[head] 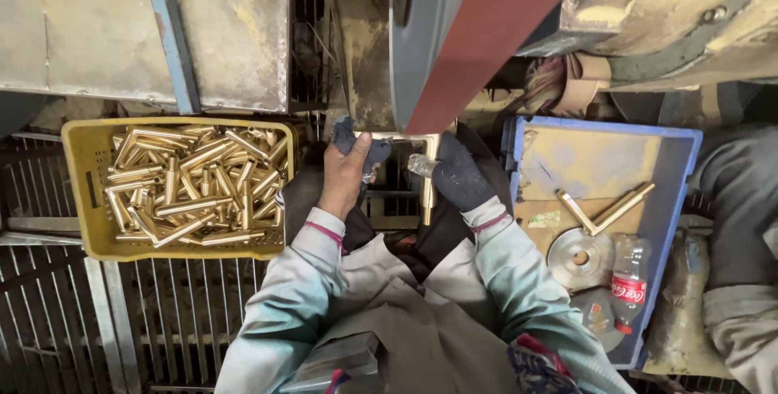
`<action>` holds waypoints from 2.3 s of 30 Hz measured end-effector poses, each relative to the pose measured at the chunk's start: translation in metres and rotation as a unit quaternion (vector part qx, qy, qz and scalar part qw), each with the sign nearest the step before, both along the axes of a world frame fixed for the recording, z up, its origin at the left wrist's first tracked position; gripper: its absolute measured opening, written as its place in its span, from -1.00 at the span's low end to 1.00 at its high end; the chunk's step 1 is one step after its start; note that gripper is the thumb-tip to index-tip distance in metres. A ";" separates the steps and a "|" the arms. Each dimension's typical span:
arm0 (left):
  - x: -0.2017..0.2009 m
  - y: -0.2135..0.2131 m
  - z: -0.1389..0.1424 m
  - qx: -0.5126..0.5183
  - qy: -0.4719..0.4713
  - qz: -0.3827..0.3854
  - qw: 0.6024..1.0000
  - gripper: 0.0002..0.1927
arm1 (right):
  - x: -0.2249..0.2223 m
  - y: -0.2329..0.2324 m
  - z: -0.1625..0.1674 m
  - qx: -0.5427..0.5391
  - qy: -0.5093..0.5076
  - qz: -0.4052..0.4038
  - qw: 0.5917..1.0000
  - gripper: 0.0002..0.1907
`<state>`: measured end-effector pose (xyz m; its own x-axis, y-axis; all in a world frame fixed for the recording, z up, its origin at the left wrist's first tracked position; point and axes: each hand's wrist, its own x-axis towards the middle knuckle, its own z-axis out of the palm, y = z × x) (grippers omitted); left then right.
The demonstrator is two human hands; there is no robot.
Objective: The person sits on the floor and repeatedly picks up brass-colored metal parts from a yellow basket. They press the parts against a moving belt sander to smooth the edges, then place the finished parts into a blue bin.
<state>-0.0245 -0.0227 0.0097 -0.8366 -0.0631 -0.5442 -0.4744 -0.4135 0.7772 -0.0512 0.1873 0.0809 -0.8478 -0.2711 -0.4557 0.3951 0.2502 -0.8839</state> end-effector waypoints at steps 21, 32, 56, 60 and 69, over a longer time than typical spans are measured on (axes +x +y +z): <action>0.048 -0.004 0.065 -0.047 0.277 -0.023 0.959 -0.37 | 0.057 0.005 0.021 -0.298 -0.031 -0.198 0.933 -0.56; 0.125 -0.061 0.125 -0.556 0.245 -0.106 0.787 -0.35 | 0.154 0.014 0.055 -0.270 0.152 -0.198 0.930 -0.44; 0.098 -0.001 0.078 0.032 0.186 -0.067 0.980 -0.47 | 0.107 0.022 0.068 0.064 0.242 -0.017 0.968 -0.51; 0.066 -0.001 0.054 0.014 0.147 -0.052 0.988 -0.53 | 0.078 0.026 0.050 0.030 0.212 0.013 0.977 -0.56; 0.006 0.003 0.028 0.005 0.101 -0.033 0.994 -0.64 | 0.021 0.011 0.011 0.004 0.121 -0.025 0.992 -0.58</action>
<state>-0.0186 -0.0201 0.0373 -0.9308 0.0009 -0.3655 -0.3362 -0.3945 0.8552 -0.0300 0.1982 0.0917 -0.9448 -0.2237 -0.2394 0.1838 0.2429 -0.9525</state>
